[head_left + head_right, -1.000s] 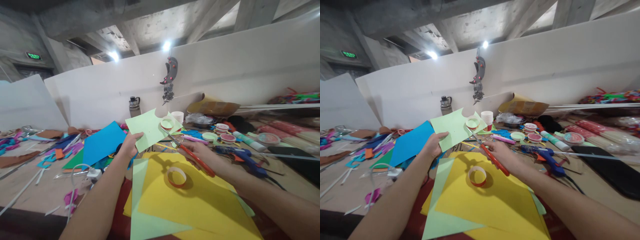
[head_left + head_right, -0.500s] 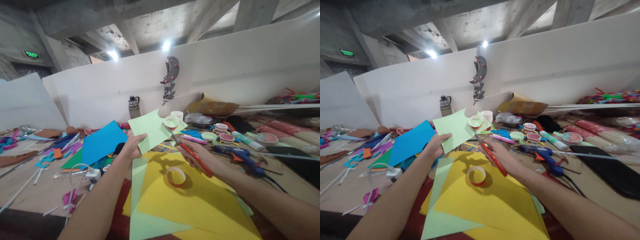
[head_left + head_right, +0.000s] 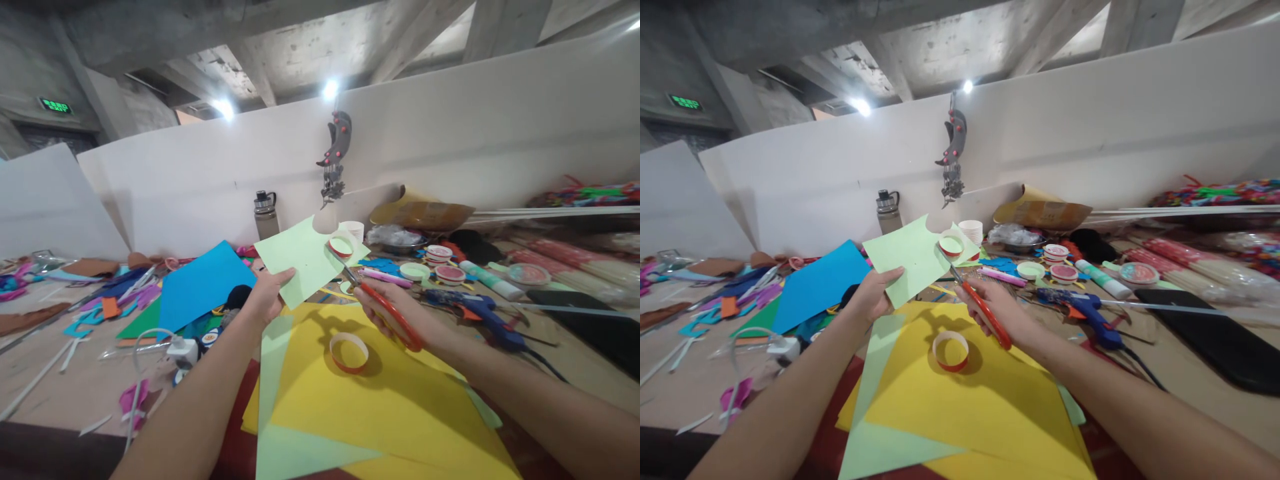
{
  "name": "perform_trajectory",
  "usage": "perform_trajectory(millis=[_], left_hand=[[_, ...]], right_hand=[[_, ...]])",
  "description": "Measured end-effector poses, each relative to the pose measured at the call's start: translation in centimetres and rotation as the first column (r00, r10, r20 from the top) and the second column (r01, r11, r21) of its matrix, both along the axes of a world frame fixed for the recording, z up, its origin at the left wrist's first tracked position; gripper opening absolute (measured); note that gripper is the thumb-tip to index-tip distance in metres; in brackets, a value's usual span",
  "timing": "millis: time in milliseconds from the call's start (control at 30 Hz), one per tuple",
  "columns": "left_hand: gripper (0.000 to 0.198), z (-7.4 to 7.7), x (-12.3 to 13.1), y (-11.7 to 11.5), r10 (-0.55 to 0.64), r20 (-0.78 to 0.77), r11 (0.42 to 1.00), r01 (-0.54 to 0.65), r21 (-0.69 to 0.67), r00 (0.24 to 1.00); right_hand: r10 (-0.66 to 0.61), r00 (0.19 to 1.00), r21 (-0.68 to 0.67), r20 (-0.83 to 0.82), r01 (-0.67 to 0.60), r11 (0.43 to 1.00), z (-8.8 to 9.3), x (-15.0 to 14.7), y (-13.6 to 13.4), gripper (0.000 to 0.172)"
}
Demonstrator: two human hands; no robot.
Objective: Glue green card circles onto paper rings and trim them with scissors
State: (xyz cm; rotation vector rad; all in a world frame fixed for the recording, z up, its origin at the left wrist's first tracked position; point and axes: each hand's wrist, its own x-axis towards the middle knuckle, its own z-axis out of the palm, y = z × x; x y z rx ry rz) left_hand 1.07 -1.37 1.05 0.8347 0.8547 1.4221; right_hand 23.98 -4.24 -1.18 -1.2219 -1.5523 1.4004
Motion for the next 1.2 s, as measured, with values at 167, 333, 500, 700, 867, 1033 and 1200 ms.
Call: perform_trajectory(millis=[167,333,500,700,867,1033,1200], left_hand=[[0.054,-0.6,0.8,-0.5,-0.062,-0.027,0.998,0.062,-0.01,0.998],[0.053,-1.2,2.0,-1.0,-0.043,0.041,0.999,0.042,0.029,0.998],[0.048,-1.6,2.7,-1.3,-0.002,0.09,1.0,-0.001,0.03,0.996],[0.047,-2.2,3.3,-1.6,0.004,0.104,0.999,-0.009,0.044,0.995],[0.047,-2.6,3.5,-1.8,0.013,0.086,0.999,-0.017,0.047,0.996],[0.048,-2.8,4.2,-2.4,0.017,0.055,1.0,-0.018,0.008,0.998],[0.048,-2.7,5.2,-3.3,0.016,0.07,1.0,-0.018,0.025,0.997]], right_hand=[[0.027,0.997,0.039,-0.074,-0.025,0.999,0.2,0.0,-0.4,0.038],[-0.043,0.998,0.131,-0.05,0.049,0.99,0.2,-0.2,-0.4,0.041],[-0.046,0.999,0.115,-0.028,0.049,0.992,0.1,-0.1,-0.2,0.043],[-0.03,0.999,0.145,-0.029,0.034,0.989,0.4,0.0,-0.3,0.044],[0.055,0.995,0.138,-0.079,-0.043,0.99,-0.2,0.6,0.3,0.041],[0.092,0.991,0.192,-0.102,-0.071,0.979,-0.4,0.9,0.6,0.042],[0.046,0.989,0.157,-0.143,-0.023,0.987,-0.5,0.7,0.8,0.042]])
